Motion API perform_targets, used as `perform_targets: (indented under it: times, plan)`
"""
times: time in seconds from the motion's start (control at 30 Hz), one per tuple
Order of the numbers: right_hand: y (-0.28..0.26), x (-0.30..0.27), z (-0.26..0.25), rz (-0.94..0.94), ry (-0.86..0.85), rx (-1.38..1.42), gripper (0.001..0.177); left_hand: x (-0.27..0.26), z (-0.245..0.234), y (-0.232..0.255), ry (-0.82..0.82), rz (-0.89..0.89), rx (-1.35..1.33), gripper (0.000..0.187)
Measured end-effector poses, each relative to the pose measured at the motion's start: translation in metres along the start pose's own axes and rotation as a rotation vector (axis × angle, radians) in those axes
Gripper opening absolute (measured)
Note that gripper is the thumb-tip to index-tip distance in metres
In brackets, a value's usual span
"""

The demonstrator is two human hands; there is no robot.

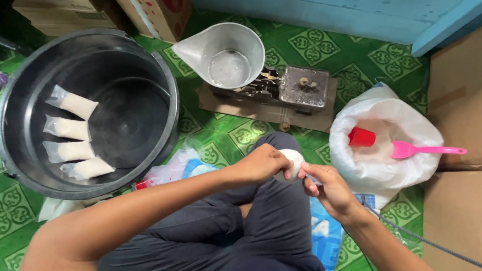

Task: Manually filling small plastic bags with powder using a scoop, weighing them on a scale, and tying them closed.

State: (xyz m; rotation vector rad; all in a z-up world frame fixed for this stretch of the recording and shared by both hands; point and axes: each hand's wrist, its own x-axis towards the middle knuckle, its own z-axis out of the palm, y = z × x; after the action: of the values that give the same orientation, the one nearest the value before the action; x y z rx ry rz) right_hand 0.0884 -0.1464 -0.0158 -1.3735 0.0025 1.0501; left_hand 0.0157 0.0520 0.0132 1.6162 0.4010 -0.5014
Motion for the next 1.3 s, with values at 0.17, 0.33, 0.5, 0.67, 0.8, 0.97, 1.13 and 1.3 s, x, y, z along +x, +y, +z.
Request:
perform_targets:
  times: [0.17,0.33,0.5,0.67,0.8,0.97,1.13,1.3]
  plan:
    - [-0.001,-0.008,0.006,-0.177,0.049,-0.155,0.034,-0.014,0.0,0.007,0.017,0.146,0.18,0.029]
    - [0.004,-0.005,0.004,-0.241,0.027,-0.267,0.034,-0.022,0.002,0.017,0.052,0.117,0.3,0.031]
    - [0.033,0.004,0.019,-0.19,0.052,0.064,0.029,0.005,-0.006,0.022,0.111,0.087,0.597,0.035]
    - [0.082,0.022,0.042,-0.077,-0.28,0.738,0.021,-0.005,0.004,0.054,0.165,0.23,0.941,0.035]
    - [0.091,0.044,0.041,-0.178,-0.476,0.805,0.018,-0.032,0.014,0.07,0.224,0.447,1.05,0.035]
    - [0.059,0.07,0.049,-0.581,-0.531,0.433,0.019,-0.086,-0.002,0.092,0.323,0.465,0.89,0.036]
    - [0.012,0.092,0.055,-0.995,-0.553,0.038,0.021,-0.107,-0.018,0.085,0.348,0.452,0.785,0.037]
    - [-0.021,0.095,0.067,-1.389,-0.538,-0.368,0.024,-0.117,-0.03,0.087,0.305,0.357,0.597,0.04]
